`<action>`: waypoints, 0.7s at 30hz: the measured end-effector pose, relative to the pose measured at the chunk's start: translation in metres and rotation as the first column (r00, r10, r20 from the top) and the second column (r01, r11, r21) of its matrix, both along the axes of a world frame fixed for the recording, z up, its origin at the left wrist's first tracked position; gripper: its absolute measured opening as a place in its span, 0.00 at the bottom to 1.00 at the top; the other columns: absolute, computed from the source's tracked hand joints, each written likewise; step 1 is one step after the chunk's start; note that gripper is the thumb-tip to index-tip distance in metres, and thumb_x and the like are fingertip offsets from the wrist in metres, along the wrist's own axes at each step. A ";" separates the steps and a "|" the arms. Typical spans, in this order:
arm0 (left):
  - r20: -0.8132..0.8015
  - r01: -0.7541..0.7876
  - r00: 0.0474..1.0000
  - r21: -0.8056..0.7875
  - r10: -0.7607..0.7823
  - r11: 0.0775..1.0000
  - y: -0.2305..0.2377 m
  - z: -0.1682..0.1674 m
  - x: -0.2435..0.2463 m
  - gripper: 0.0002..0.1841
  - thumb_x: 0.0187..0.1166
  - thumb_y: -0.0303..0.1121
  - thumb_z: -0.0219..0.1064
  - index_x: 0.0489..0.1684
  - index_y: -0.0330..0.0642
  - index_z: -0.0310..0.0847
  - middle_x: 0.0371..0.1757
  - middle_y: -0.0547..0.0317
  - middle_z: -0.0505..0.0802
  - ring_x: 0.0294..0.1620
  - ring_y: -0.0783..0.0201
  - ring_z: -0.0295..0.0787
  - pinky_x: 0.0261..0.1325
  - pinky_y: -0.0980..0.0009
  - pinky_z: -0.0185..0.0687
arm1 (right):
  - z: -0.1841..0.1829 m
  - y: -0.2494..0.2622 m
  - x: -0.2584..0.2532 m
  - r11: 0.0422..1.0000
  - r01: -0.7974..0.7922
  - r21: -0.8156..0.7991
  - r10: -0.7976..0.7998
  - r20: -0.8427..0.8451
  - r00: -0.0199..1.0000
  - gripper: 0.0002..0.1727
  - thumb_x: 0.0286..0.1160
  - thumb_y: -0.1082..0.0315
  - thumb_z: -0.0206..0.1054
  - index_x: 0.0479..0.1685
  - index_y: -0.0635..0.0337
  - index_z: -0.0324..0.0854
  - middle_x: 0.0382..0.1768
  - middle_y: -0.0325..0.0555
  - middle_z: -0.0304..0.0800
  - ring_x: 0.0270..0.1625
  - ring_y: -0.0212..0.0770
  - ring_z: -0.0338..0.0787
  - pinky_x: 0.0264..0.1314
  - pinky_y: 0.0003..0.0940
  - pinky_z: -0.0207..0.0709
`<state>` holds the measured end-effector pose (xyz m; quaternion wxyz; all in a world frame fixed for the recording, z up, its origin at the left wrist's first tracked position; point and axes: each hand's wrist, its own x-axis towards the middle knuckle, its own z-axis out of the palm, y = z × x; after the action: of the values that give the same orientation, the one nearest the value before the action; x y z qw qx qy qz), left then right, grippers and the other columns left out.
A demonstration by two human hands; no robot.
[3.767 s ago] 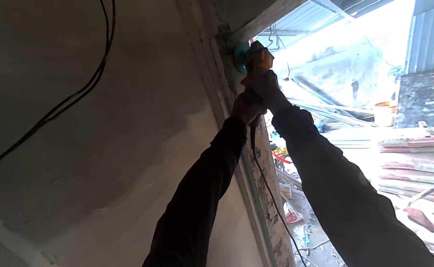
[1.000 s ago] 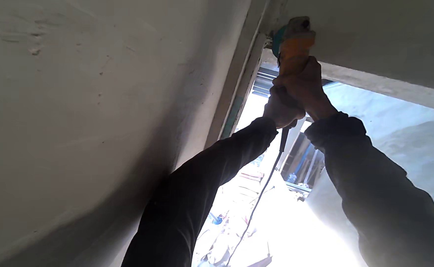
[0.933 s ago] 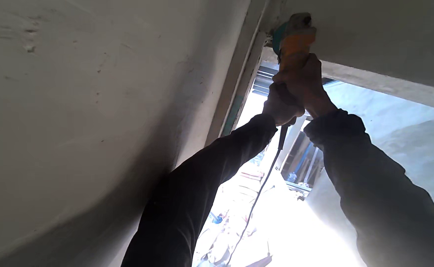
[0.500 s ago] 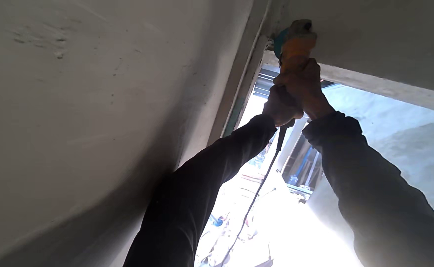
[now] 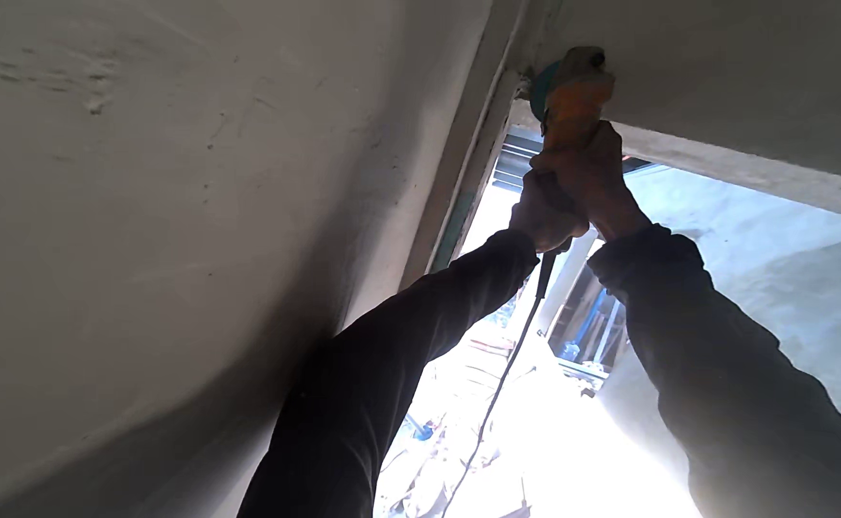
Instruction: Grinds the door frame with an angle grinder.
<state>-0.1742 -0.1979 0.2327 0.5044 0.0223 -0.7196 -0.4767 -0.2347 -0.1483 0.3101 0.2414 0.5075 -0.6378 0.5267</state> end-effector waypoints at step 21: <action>-0.014 -0.009 1.000 -0.031 0.009 0.999 -0.002 0.001 0.003 0.63 0.40 0.23 0.88 0.89 0.45 0.50 0.54 0.38 0.90 0.51 0.46 0.91 0.51 0.46 0.89 | -0.003 0.002 0.002 0.995 -0.072 -0.070 0.069 -0.036 0.997 0.42 0.40 0.60 0.86 0.64 0.62 0.73 0.51 0.49 0.86 0.53 0.41 0.89 0.55 0.43 0.85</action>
<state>-0.1715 -0.2003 0.2341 0.5117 0.0145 -0.7233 -0.4634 -0.2324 -0.1464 0.3070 0.2511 0.5295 -0.5961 0.5488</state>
